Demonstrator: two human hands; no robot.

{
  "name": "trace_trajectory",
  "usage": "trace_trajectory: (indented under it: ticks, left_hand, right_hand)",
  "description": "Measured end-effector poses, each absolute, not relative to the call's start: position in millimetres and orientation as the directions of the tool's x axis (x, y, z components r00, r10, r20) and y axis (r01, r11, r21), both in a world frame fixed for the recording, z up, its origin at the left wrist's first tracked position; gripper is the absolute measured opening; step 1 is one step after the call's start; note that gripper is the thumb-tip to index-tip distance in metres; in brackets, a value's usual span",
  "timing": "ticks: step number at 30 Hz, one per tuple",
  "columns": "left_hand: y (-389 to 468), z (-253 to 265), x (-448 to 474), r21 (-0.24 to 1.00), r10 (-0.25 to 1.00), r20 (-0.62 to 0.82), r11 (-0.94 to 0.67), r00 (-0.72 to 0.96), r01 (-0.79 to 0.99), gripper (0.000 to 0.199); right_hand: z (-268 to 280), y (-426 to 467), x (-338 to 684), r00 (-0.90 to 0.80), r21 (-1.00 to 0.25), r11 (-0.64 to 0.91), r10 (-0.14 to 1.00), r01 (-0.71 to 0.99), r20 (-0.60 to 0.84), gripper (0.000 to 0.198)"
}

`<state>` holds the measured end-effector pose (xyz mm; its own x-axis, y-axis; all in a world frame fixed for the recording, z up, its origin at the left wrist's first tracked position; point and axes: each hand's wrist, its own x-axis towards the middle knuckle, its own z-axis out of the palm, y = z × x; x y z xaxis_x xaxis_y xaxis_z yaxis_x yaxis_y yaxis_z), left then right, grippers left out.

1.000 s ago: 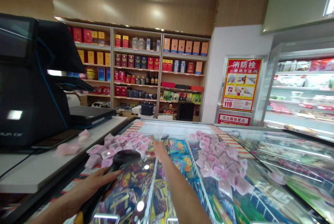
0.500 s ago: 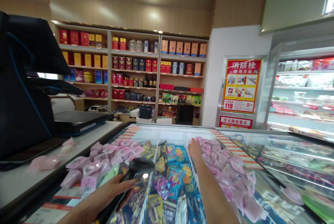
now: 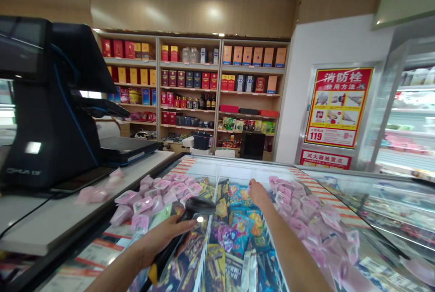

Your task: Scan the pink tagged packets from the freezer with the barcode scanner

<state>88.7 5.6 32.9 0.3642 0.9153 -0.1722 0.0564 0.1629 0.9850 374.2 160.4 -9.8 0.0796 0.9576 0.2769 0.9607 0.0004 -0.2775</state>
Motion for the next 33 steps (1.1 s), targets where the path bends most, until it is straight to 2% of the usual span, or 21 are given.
trace_trajectory:
  ticks: [3, 7, 11, 17, 20, 33]
  left_hand:
    - [6, 32, 88, 0.985, 0.921, -0.167, 0.169, 0.352, 0.025, 0.029]
    - [4, 36, 90, 0.985, 0.943, -0.161, 0.17, 0.291, -0.008, 0.028]
    - [1, 41, 96, 0.988, 0.949, -0.142, 0.154, 0.281, -0.021, 0.029]
    - [-4, 39, 107, 0.993, 0.958, -0.094, 0.11, 0.27, -0.044, 0.03]
    - [-9, 37, 109, 0.995, 0.959, -0.077, 0.092, 0.274, -0.043, 0.031]
    - [-20, 40, 98, 0.995, 0.918, -0.097, 0.097, 0.385, 0.02, 0.033]
  right_hand:
    - [-12, 146, 354, 0.028, -0.317, 0.069, 0.956, 0.946, 0.291, 0.037]
    - [-16, 127, 334, 0.019, -0.452, 0.164, 0.927, 0.877, 0.374, 0.056]
    - [-18, 107, 321, 0.084, -0.573, 0.225, 0.882, 0.788, 0.463, 0.058]
    - [-23, 87, 314, 0.219, -0.719, 0.27, 0.833, 0.641, 0.509, 0.061]
    - [-27, 84, 316, 0.236, -0.744, 0.307, 0.818, 0.593, 0.525, 0.063]
    - [-45, 87, 317, 0.22, -0.729, 0.338, 0.804, 0.595, 0.552, 0.063]
